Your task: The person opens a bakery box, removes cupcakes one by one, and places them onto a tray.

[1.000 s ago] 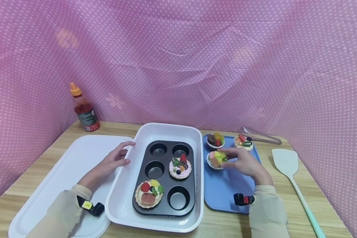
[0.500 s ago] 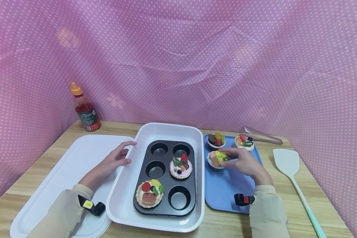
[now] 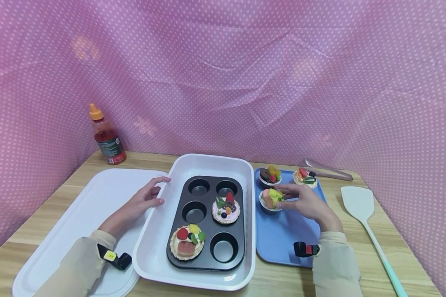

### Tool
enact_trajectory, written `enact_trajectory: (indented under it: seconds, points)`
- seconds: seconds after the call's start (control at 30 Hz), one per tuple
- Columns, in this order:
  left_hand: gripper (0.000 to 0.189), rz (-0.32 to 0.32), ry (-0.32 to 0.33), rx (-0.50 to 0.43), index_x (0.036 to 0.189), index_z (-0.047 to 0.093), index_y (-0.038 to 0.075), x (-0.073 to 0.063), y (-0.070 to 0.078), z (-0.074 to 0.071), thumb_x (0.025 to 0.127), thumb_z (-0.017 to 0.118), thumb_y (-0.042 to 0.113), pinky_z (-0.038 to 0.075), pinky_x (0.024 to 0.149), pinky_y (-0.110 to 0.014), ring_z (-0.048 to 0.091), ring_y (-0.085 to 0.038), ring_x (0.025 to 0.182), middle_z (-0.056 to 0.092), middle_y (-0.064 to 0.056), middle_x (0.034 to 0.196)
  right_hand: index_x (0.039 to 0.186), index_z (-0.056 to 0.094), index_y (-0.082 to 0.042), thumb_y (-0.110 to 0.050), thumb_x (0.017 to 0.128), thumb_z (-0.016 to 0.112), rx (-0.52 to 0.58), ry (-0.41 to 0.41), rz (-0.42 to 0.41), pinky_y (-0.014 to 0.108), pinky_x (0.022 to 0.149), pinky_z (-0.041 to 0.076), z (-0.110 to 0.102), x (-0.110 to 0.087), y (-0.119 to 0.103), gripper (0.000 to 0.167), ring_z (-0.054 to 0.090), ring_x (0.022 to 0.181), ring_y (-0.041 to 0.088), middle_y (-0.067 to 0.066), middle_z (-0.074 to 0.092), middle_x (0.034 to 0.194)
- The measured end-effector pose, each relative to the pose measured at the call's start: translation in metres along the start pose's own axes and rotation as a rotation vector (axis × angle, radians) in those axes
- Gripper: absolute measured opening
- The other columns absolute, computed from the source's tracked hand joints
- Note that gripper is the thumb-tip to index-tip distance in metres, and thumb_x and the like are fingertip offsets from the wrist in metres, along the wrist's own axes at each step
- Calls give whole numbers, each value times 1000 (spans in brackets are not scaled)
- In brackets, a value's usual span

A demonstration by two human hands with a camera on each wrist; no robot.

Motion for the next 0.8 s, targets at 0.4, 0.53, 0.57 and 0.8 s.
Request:
enact_trajectory:
  seconds: [0.4,0.53,0.57,0.8]
  points:
    - [59,1,-2,-3,152,35,20,-1,0,0,99,61,19,45,106,-64,62,-40,122,62,-26,130,143,56,-6,-27,91,75,-39,33,12,56,95,55,-10,-5,-10,59,61,124,41,21,64,135]
    - [59,3,-4,-7,152,35,20,-1,0,0,99,61,19,45,106,-64,62,-39,121,62,-26,129,142,56,-5,-26,91,75,-36,60,-20,57,96,54,-15,-7,-23,59,60,125,43,23,64,134]
    - [59,2,-4,-6,152,35,20,-1,0,1,99,61,19,45,106,-64,63,-39,120,62,-26,129,142,56,-4,-25,91,75,-31,70,-37,56,96,54,-16,-8,-28,57,60,124,43,23,64,133]
    - [59,5,-7,-11,152,35,20,0,1,1,99,61,18,46,106,-63,64,-37,117,63,-25,126,134,62,0,-13,91,75,31,144,-154,26,91,58,-24,-12,-62,47,67,117,29,21,66,130]
Point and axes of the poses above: each hand's wrist, its own x-axis towards the middle knuckle, its own z-axis out of the palm, y = z × x, the point moved 9 cm from there along x, towards the middle knuckle
